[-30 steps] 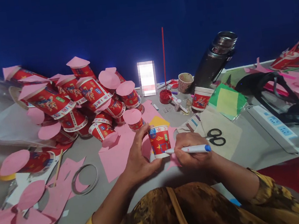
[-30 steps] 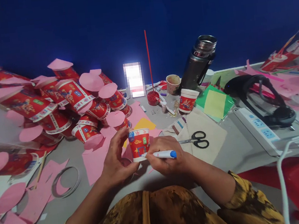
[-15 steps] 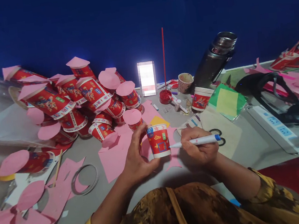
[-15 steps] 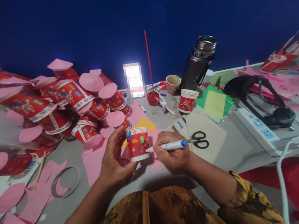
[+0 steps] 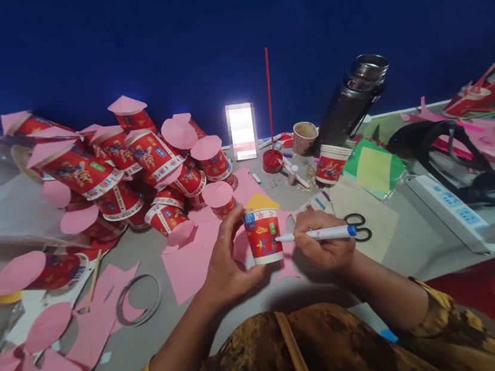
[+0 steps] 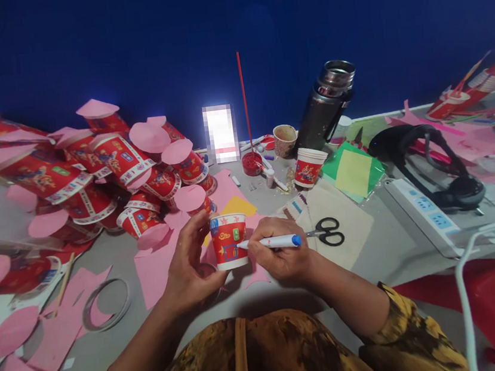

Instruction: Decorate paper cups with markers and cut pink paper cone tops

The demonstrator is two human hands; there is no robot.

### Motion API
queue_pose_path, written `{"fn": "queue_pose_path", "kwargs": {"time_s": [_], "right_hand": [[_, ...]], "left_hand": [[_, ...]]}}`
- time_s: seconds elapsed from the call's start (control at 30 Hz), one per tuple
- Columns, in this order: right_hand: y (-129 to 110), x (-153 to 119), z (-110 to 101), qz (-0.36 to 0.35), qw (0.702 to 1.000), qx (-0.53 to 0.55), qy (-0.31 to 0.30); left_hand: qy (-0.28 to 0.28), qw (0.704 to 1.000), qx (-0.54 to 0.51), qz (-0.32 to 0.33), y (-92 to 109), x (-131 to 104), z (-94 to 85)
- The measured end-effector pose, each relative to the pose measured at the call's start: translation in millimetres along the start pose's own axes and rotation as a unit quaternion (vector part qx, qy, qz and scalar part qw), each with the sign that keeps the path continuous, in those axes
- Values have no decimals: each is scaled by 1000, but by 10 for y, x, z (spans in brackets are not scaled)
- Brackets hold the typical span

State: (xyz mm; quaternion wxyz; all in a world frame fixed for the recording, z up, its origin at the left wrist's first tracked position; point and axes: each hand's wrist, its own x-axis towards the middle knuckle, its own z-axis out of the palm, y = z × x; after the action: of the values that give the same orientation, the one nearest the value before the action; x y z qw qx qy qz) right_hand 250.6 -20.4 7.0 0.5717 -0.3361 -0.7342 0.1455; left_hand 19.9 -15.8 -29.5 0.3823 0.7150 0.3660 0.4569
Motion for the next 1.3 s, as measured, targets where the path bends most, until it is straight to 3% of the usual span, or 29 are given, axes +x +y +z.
{"fn": "queue_pose_path", "kwargs": {"time_s": [0.17,0.33,1.3], "right_hand": [[-6,-10,7,13,999,29,-26],[5,-18,8,2,1000,11,-5],[25,10,4,20,998,15,-49]], "left_hand": [[5,1000,-5,-1,15,16,4],[0,1000,1,7,20,25,0],[4,1000,10,-4,-54,-1,-6]]}}
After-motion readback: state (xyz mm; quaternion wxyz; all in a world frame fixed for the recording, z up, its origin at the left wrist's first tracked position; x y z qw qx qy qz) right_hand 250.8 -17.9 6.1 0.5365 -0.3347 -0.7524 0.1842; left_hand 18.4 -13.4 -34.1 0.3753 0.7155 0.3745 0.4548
